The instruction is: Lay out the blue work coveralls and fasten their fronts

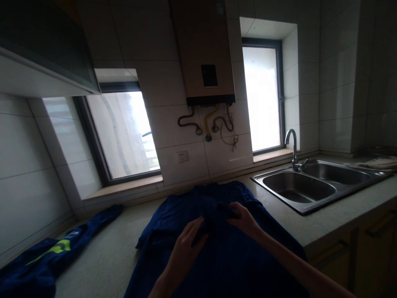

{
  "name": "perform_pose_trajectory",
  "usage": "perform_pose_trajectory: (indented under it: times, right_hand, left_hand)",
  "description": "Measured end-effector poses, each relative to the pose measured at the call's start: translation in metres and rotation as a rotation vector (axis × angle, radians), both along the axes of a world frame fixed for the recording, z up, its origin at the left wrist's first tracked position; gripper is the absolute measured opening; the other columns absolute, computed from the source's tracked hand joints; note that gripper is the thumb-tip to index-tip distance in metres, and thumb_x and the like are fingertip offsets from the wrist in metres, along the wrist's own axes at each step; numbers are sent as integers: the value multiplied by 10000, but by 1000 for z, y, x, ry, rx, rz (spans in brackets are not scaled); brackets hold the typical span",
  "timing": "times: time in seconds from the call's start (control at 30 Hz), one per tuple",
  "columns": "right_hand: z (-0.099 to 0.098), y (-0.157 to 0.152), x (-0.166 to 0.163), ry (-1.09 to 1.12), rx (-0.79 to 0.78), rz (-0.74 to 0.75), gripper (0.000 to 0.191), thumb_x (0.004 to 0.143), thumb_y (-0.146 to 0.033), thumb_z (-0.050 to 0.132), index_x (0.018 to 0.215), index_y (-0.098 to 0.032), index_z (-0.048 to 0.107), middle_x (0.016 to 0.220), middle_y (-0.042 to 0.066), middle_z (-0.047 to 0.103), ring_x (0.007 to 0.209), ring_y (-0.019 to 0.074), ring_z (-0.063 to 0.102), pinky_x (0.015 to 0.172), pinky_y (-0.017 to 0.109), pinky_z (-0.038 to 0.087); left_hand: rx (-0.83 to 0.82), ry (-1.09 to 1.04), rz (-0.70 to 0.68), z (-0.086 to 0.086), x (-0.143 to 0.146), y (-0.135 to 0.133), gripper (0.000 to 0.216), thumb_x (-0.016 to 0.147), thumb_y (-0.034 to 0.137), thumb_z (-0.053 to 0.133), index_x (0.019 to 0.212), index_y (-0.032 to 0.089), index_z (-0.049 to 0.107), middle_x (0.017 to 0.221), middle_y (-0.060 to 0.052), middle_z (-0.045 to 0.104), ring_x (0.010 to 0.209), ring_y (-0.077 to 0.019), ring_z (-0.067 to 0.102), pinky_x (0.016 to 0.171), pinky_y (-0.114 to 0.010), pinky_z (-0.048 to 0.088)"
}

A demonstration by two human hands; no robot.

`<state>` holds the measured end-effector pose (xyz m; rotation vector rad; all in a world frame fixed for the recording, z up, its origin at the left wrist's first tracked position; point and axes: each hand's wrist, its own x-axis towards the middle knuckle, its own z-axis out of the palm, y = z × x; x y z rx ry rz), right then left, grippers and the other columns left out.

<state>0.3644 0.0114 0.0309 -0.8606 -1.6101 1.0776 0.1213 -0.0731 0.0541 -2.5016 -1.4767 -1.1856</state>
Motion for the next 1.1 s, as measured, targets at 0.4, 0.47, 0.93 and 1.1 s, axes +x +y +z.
perform_pose_trajectory:
  times: [0.4,0.47,0.93,1.1]
  right_hand:
    - [1,-96,-32,-242,130,156,263,832,-277,504,601,-154,482,563,-32,407,526,75,321,472,205,235]
    - [-2,-101,-30,-276,303,91,259,860,-259,478,623,-153,476,608,-13,466,565,86,381,520,209,287]
    - [-12,-108,-25,-563,908,353,272,898,-184,339,682,-176,503,673,28,533,593,117,405,615,245,385]
    - [4,-101,-20,-83,6,279,450,851,-553,486,704,-132,549,578,-4,497,475,99,469,456,222,418]
  left_hand:
    - [-325,-234,-306,5,29,-26,288,913,366,472,1077,241,673,978,-64,646,891,-167,611,806,-256,510]
    - [-303,-353,-259,2,32,-28,327,871,453,513,951,205,711,891,-69,645,830,-174,598,742,-249,506]
    - [-569,-959,32,5,55,-35,572,617,689,640,504,151,481,479,54,356,452,-68,300,429,-199,245]
    - [-425,-756,115,6,45,-35,504,717,636,586,588,148,563,537,19,485,509,-116,460,473,-215,368]
